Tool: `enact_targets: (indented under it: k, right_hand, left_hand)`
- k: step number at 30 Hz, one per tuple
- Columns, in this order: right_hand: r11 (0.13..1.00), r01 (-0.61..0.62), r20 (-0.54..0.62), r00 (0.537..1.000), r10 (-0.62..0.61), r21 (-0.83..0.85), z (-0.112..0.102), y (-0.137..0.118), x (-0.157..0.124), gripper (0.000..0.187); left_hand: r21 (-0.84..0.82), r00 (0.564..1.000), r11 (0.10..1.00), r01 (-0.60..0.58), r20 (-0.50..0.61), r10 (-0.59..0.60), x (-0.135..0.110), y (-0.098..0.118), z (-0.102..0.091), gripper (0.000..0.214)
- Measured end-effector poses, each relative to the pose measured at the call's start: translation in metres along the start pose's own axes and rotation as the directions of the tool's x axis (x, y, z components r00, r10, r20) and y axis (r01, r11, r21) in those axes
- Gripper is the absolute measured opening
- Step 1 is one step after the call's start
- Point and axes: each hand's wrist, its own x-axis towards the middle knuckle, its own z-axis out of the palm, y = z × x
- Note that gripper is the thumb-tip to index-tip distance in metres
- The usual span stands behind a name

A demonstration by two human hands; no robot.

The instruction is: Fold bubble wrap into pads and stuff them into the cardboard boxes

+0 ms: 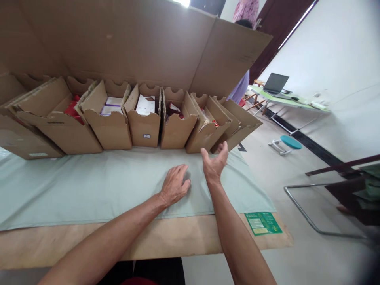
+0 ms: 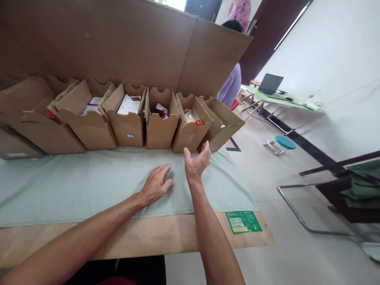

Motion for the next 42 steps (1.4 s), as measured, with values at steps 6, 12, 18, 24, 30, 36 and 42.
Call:
enact_targets:
  k: [6, 12, 18, 24, 30, 36, 42]
  right_hand:
    - [0.943, 0.253, 0.308, 0.899, -0.312, 0.216, -0.015, -0.069, 0.013, 0.061]
    - [0.883, 0.413, 0.639, 0.746, -0.187, -0.223, 0.017, -0.142, 0.057, 0.055]
    - [0.787, 0.538, 0.675, 0.703, -0.222, -0.301, 0.008, -0.157, 0.056, 0.039]
    - [0.806, 0.538, 0.672, 0.694, -0.257, -0.247, 0.004, -0.166, 0.052, 0.034]
    - [0.844, 0.527, 0.649, 0.678, -0.346, -0.101, -0.074, -0.149, -0.003, 0.025]
    - [0.91, 0.365, 0.508, 0.757, -0.412, 0.195, -0.227, -0.072, -0.064, 0.013]
    - [0.955, -0.152, 0.504, 0.864, 0.002, 0.256, -0.269, -0.009, -0.099, 0.07]
  left_hand:
    - [-0.061, 0.999, 0.998, 0.009, -0.032, -0.011, -0.002, -0.003, 0.002, 0.056]
    - [-0.188, 0.988, 0.982, 0.032, -0.14, -0.059, 0.002, -0.004, 0.008, 0.054]
    - [-0.378, 0.877, 0.92, 0.098, -0.404, -0.259, 0.007, -0.001, -0.023, 0.06]
    - [-0.444, 0.805, 0.89, 0.104, -0.487, -0.338, -0.049, 0.021, -0.058, 0.052]
    - [-0.49, 0.76, 0.862, 0.131, -0.509, -0.405, -0.121, 0.03, -0.08, 0.048]
    - [-0.438, 0.759, 0.892, 0.114, -0.541, -0.363, -0.14, 0.026, -0.1, 0.059]
    - [-0.408, 0.922, 0.912, 0.027, -0.341, -0.18, -0.132, 0.037, -0.086, 0.073]
